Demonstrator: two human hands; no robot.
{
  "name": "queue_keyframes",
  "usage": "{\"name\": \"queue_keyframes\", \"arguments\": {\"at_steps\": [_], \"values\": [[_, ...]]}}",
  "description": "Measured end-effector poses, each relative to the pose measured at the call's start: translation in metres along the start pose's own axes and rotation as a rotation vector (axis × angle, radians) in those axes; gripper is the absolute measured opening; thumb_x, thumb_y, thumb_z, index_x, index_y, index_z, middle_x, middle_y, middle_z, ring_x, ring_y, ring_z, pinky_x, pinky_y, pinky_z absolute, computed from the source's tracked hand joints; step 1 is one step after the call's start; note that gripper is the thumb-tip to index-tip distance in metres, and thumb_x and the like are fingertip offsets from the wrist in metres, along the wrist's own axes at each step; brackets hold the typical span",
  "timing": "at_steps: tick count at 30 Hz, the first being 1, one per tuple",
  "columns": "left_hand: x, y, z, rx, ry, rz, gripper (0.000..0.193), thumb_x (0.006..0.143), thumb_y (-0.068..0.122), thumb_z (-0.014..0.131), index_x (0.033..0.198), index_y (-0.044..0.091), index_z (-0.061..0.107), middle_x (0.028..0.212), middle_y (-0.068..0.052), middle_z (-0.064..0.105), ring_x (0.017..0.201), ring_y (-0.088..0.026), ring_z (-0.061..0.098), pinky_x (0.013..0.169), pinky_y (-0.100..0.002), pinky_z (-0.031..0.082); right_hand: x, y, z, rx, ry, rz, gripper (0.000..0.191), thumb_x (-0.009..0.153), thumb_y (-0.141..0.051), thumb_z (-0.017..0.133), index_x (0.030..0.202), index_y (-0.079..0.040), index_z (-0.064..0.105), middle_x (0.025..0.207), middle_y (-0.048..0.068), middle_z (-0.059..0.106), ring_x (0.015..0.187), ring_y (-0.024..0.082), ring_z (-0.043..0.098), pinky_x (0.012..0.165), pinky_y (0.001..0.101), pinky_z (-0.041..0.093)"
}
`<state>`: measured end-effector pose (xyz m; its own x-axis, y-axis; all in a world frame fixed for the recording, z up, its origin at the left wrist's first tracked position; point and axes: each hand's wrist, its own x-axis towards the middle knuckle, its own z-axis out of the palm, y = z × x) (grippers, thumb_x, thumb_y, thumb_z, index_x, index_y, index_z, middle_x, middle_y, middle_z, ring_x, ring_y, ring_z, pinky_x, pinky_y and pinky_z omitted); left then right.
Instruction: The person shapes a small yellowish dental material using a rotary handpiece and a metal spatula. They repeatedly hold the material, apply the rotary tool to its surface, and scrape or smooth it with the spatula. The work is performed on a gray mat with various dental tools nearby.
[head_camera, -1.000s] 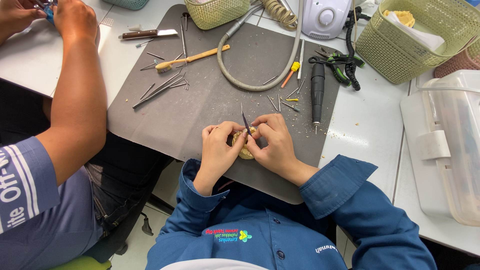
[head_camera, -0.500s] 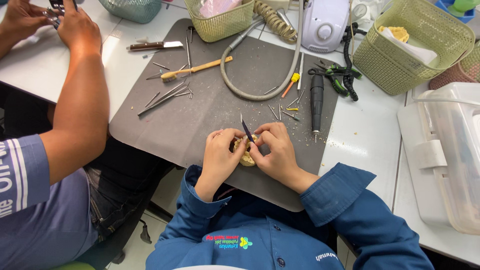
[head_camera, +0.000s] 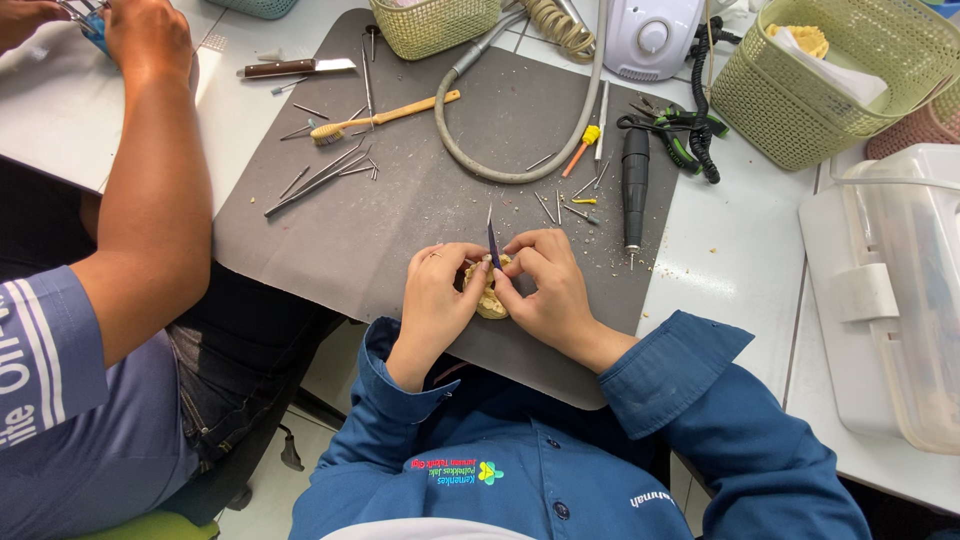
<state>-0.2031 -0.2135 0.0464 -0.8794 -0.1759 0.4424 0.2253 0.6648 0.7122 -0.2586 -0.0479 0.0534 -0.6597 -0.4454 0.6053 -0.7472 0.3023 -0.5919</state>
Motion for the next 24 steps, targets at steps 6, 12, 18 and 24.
{"name": "queue_keyframes", "arguments": {"at_steps": [6, 12, 18, 24], "values": [[-0.0018, -0.0024, 0.0017, -0.024, -0.012, -0.036, 0.009, 0.093, 0.017, 0.071, 0.097, 0.009, 0.072, 0.084, 0.0, 0.073, 0.074, -0.017, 0.068, 0.105, -0.04, 0.044, -0.0033, 0.0024, -0.0009, 0.012, 0.003, 0.011, 0.014, 0.08, -0.005, 0.078, 0.08, -0.004, 0.064, 0.107, 0.01, 0.064, 0.105, 0.029, 0.058, 0.088, 0.0387, 0.05], [-0.0032, -0.0036, 0.0021, -0.012, -0.005, -0.019, 0.01, 0.092, 0.016, 0.071, 0.098, 0.008, 0.072, 0.086, -0.002, 0.074, 0.075, -0.018, 0.068, 0.105, -0.039, 0.044, -0.0036, 0.0025, -0.0009, 0.013, 0.0, 0.003, 0.015, 0.08, -0.005, 0.078, 0.08, -0.004, 0.064, 0.107, 0.01, 0.064, 0.105, 0.029, 0.058, 0.088, 0.0389, 0.05], [-0.0048, -0.0057, 0.004, -0.023, -0.015, -0.048, 0.009, 0.093, 0.016, 0.07, 0.098, 0.008, 0.072, 0.086, -0.001, 0.074, 0.075, -0.018, 0.07, 0.105, -0.039, 0.043, -0.0057, 0.0035, -0.0007, 0.012, 0.004, 0.005, 0.015, 0.081, -0.005, 0.078, 0.08, -0.005, 0.063, 0.107, 0.01, 0.064, 0.105, 0.029, 0.058, 0.087, 0.0387, 0.05], [-0.0035, -0.0054, 0.0023, -0.026, -0.036, -0.038, 0.011, 0.092, 0.016, 0.07, 0.098, 0.007, 0.071, 0.087, -0.002, 0.074, 0.076, -0.018, 0.07, 0.105, -0.04, 0.043, -0.0062, 0.004, -0.0013, 0.011, -0.001, -0.006, 0.016, 0.081, -0.005, 0.078, 0.081, -0.005, 0.062, 0.107, 0.009, 0.064, 0.104, 0.029, 0.058, 0.087, 0.0386, 0.05]]}}
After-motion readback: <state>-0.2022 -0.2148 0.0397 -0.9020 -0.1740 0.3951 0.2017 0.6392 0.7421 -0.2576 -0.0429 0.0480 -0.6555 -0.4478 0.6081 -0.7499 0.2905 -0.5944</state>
